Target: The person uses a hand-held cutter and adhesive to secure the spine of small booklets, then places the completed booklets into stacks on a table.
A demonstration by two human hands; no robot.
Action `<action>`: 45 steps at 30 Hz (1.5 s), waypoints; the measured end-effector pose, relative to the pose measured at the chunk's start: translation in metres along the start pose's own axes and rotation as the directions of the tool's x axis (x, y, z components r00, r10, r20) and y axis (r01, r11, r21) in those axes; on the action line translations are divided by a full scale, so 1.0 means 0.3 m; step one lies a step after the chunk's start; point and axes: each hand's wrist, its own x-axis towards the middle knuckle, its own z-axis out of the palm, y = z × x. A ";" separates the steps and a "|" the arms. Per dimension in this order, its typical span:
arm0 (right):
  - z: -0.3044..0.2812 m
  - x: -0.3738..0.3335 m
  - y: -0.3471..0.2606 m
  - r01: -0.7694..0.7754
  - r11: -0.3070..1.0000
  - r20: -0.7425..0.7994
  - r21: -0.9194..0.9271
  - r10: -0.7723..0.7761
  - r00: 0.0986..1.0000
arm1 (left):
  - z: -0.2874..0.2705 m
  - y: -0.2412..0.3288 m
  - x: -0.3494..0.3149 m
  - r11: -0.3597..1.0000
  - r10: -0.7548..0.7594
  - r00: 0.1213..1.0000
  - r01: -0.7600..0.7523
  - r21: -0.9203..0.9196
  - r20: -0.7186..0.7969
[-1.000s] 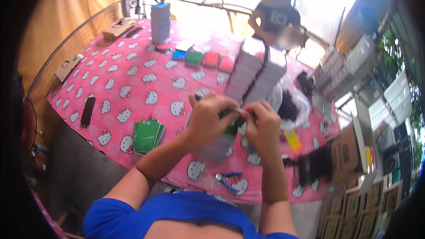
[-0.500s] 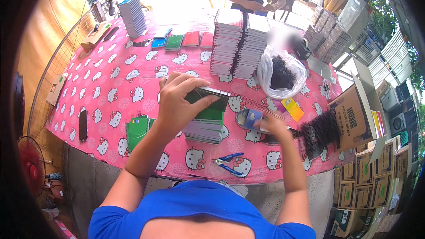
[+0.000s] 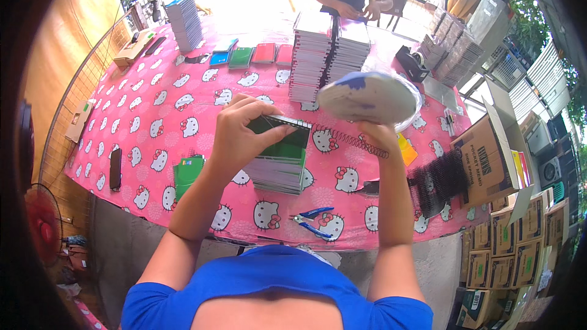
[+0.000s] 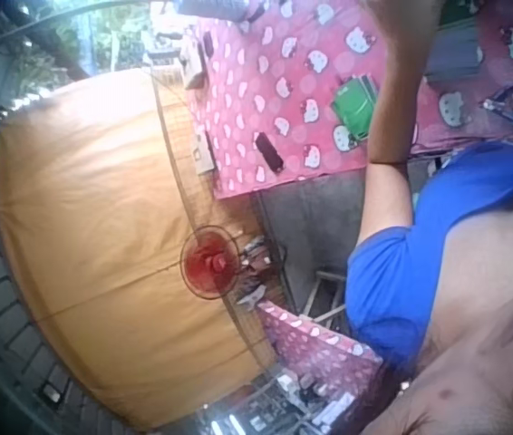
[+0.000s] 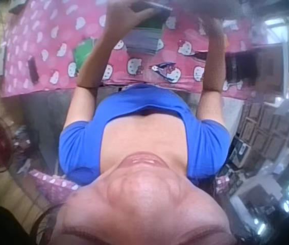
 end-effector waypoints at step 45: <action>0.161 0.227 -0.166 0.008 0.967 0.320 -0.254 0.077 0.944 | 0.012 -0.119 -0.064 0.628 -0.281 0.959 0.214 -0.748 0.038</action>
